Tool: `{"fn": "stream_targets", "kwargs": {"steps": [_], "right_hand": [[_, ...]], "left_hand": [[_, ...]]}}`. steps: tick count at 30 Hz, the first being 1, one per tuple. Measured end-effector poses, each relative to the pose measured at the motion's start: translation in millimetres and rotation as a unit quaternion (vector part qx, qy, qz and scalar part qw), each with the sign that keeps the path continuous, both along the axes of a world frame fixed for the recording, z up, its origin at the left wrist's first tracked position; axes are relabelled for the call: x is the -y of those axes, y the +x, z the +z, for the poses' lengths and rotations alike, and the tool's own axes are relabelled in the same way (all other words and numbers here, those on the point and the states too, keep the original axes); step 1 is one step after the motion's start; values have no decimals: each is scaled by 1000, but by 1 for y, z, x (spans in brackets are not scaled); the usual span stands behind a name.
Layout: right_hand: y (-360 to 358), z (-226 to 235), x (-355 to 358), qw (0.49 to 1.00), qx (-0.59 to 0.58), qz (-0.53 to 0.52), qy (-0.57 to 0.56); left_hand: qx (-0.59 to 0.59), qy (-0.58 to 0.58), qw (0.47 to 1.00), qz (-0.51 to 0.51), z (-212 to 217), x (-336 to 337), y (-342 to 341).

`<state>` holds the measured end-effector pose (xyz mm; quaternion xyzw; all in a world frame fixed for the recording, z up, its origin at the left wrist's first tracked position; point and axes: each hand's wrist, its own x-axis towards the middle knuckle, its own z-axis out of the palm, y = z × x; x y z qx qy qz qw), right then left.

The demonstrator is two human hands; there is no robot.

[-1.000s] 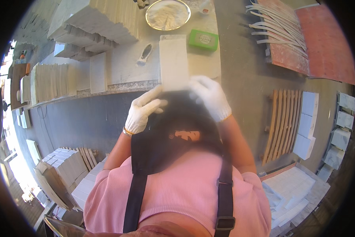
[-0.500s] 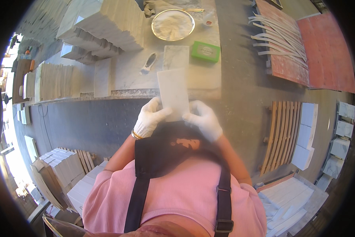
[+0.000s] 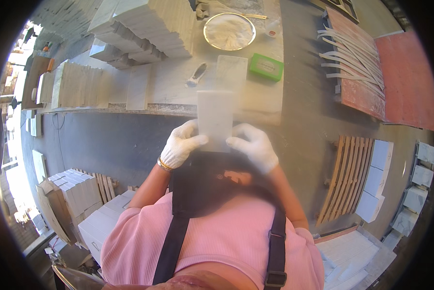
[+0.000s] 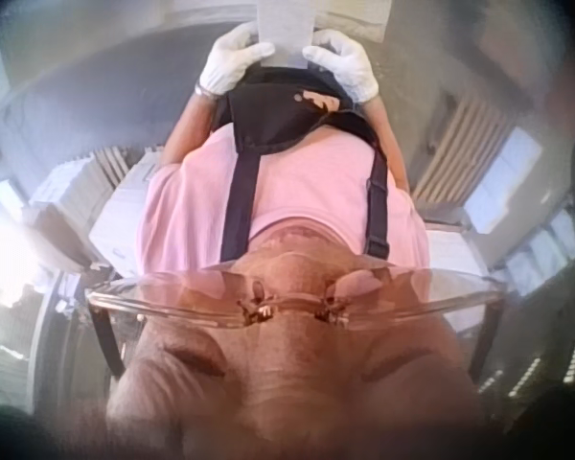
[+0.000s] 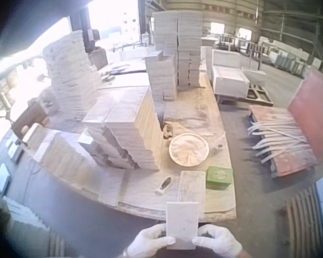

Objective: The person repeatedly picks up rectangular blocks, rubs their surfaces with a sanding block, and places them back on the table. They also handle a green box and a metal bowl, moving them aside to access the blocks.

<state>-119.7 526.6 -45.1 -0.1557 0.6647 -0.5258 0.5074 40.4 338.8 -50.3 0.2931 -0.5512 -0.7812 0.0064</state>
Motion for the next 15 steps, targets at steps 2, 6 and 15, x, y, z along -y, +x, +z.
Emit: {"fn": "stream_targets", "kwargs": {"steps": [2,6,15], "right_hand": [[-3,1,3,1000,-3,-20,-15],[-11,-1,2,995,-40,-85,-33],[-18,-13,-18,990,-31,-138,-12]], "left_hand": [[23,-40,999,1,-2,11,9],[-13,-94,987,127,-2,56,39],[95,-290,932,198,-16,185,67]]}}
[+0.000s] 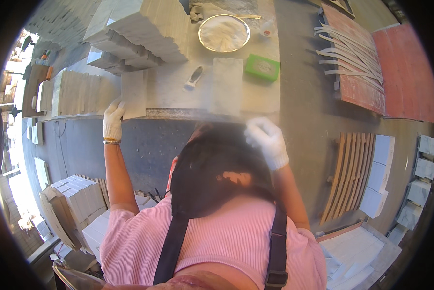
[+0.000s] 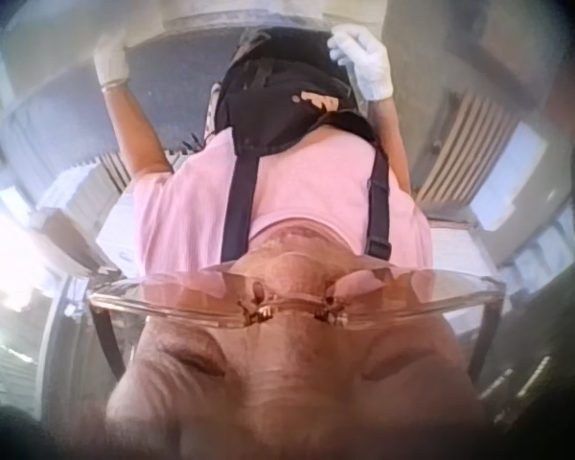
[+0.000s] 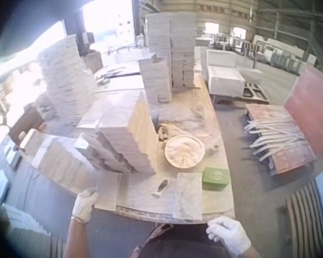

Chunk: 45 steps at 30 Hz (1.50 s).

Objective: The person repeatedly picks up rectangular blocks, rubs their surfaces with a sanding block, and places them back on the table. They also handle a green box and a metal bowl, moving them aside to access the blocks.

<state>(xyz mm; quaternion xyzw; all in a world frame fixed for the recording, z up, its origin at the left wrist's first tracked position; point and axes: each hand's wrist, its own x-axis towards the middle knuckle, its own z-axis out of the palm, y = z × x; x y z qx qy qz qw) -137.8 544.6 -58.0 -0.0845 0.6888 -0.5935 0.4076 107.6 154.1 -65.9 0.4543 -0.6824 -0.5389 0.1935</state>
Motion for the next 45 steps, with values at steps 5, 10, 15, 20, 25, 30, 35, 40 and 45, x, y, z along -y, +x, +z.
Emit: {"fn": "stream_targets", "kwargs": {"steps": [5,10,15,20,25,30,35,40,45], "right_hand": [[-3,-1,0,1000,-10,-11,0],[-6,1,9,999,-25,-16,12],[-5,2,27,999,-34,10,11],[4,-10,28,996,-89,31,-2],[14,-22,21,984,-158,80,6],[23,-14,34,991,-112,67,-20],[20,-7,35,990,-78,103,-60],[19,-4,29,991,-55,94,-80],[10,-11,12,993,-60,53,-83]], "left_hand": [[69,-107,992,-22,-7,19,-13],[336,-302,892,8,17,0,-26],[127,-161,976,-78,28,-64,-56],[78,-53,968,-233,15,-144,-106],[76,-130,956,-251,11,-169,-127],[58,-73,975,-202,17,-169,-125],[-32,193,977,-88,8,-169,-131],[-143,162,975,-43,8,-163,-119],[-235,157,958,53,41,-119,-40]]}}
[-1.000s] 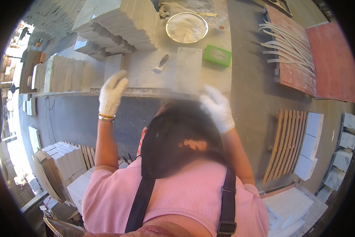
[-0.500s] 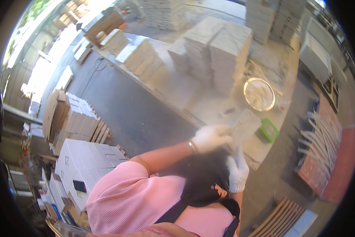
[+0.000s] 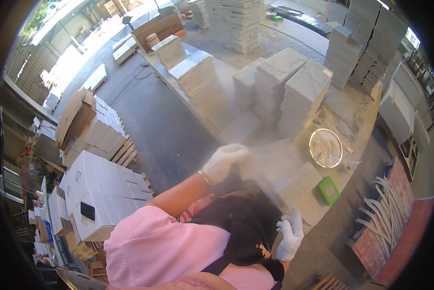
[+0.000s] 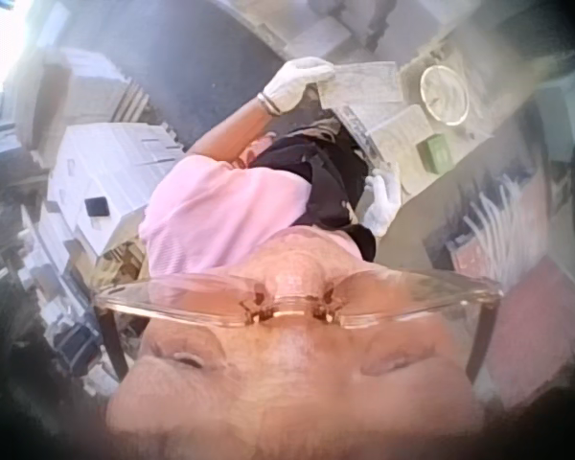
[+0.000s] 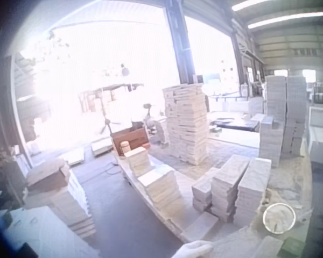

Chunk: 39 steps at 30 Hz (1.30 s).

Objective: The person repeatedly picks up rectangular blocks, rubs their surfaces with a sanding block, and places them back on the table. They also handle a green box and a metal bowl, moving them aside to access the blocks.

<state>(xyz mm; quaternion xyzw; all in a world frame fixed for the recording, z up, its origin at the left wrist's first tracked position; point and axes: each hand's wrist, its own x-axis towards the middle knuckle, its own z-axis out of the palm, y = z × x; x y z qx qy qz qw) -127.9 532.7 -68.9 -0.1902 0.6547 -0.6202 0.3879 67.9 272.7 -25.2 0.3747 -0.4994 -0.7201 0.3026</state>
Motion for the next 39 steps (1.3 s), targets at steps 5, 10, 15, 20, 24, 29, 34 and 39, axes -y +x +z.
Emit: {"fn": "stream_targets", "kwargs": {"steps": [5,10,15,20,24,29,34,39], "right_hand": [[-9,-10,-16,1000,5,-1,16],[-7,-12,-12,1000,18,-5,25],[-3,-8,-12,1000,14,-16,22],[-7,-5,-23,998,13,-41,53],[-20,1,-31,997,-12,-39,71],[-43,14,-43,996,-23,-53,64],[-80,50,-44,994,-59,-78,44],[-97,96,-18,994,-72,-24,-81]], "left_hand": [[-35,-113,964,238,40,93,99],[28,-184,933,307,71,207,153],[66,-177,929,319,66,292,164],[308,-238,877,283,71,303,167],[510,-301,768,244,95,289,153],[638,-352,652,209,108,278,143],[471,-199,795,325,98,259,172],[254,-33,896,363,36,236,224]]}}
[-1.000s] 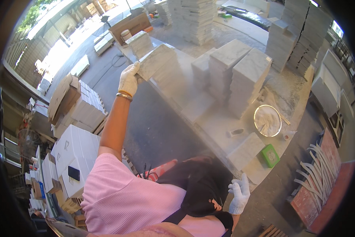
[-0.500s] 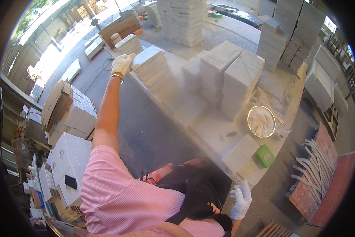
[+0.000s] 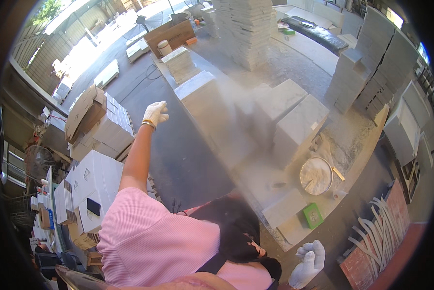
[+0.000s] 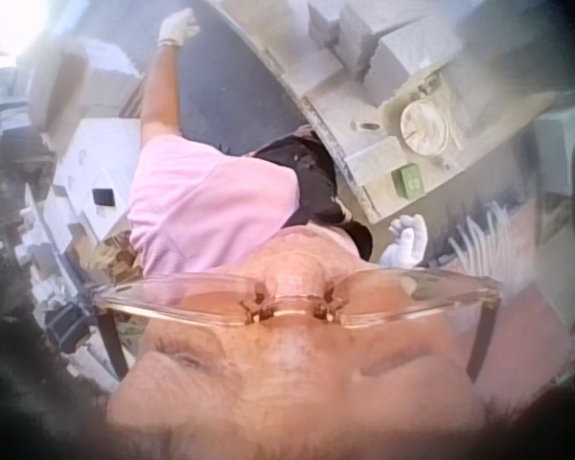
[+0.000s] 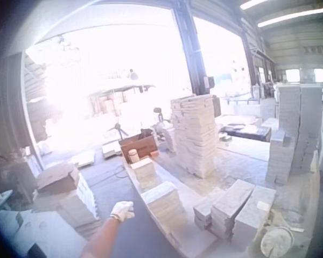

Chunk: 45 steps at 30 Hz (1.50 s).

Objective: The person repeatedly picks up rectangular blocks, rubs their surfaces with a sanding block, and places them back on the table. They also handle a green box and a metal bowl, moving them aside to access the blocks.

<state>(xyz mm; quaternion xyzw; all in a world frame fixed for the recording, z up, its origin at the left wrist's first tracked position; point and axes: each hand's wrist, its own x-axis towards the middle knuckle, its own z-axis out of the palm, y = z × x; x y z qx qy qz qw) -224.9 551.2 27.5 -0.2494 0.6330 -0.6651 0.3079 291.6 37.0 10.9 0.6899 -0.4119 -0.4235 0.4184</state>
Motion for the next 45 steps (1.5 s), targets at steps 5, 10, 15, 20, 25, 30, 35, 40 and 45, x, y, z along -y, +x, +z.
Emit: {"fn": "stream_targets", "kwargs": {"steps": [5,10,15,20,25,30,35,40,45], "right_hand": [[21,24,48,996,6,79,-44],[53,37,111,989,45,136,-21],[113,37,202,975,60,215,13],[198,2,321,948,205,244,1],[233,-70,437,934,132,331,43],[250,-83,505,905,6,384,182],[262,-61,531,573,-670,420,217],[245,-95,539,647,-582,438,224],[259,-128,535,753,-560,338,68]], "left_hand": [[92,0,989,-113,-88,-13,46],[60,22,982,-180,-122,-8,48],[-171,76,968,-169,-109,3,15],[-419,182,877,-148,-91,15,-2],[-446,242,851,-139,-101,19,3],[322,-447,602,-578,-126,26,-6],[180,-383,745,-515,-147,18,-34],[233,-301,718,-583,-162,28,-45],[195,-155,779,-576,-166,36,-50]]}}
